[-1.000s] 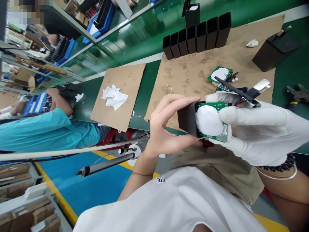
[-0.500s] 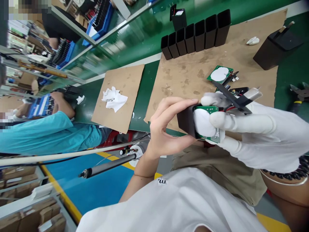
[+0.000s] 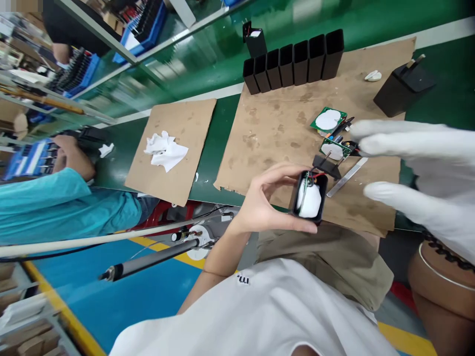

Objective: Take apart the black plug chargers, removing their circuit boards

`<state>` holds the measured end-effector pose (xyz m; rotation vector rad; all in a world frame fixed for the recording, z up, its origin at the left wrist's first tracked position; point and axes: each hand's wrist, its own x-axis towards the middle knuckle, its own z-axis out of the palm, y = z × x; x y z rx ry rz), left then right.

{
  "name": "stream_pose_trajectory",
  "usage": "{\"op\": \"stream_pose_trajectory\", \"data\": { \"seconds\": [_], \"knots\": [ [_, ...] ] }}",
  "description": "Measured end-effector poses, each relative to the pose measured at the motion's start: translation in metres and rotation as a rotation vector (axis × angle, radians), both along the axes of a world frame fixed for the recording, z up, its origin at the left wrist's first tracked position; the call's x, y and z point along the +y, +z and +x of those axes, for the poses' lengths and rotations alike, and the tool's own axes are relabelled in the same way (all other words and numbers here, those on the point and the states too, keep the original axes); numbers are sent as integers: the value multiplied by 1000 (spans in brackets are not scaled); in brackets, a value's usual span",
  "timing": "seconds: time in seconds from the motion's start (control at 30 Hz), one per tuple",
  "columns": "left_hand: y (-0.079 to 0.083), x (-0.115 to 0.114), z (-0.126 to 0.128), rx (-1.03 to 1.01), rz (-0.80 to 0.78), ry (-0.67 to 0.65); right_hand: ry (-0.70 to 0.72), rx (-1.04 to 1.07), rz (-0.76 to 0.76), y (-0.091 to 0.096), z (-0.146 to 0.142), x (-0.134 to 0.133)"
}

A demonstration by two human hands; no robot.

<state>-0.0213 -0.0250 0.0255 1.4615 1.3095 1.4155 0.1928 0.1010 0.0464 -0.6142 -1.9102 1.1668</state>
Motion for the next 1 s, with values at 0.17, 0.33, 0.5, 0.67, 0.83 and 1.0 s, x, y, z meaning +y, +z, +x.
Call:
{"op": "stream_pose_trajectory", "data": {
  "seconds": [0.17,0.33,0.5,0.67,0.83,1.0],
  "knots": [
    [2,-1,2,-127,-185,-172,231,-30,50,-3,-10,1],
    [-6,-1,26,150,77,244,-52,-64,245,2,-9,-22],
    [-30,2,48,408,187,515,-255,-472,602,3,-16,-57],
    [-50,5,47,446,171,549,-307,-731,703,-1,-31,-66],
    [-61,6,43,357,210,606,-296,-609,569,-20,-46,-66],
    [-61,-3,35,364,182,578,-247,-392,587,-37,-55,-65]
  ]
}}
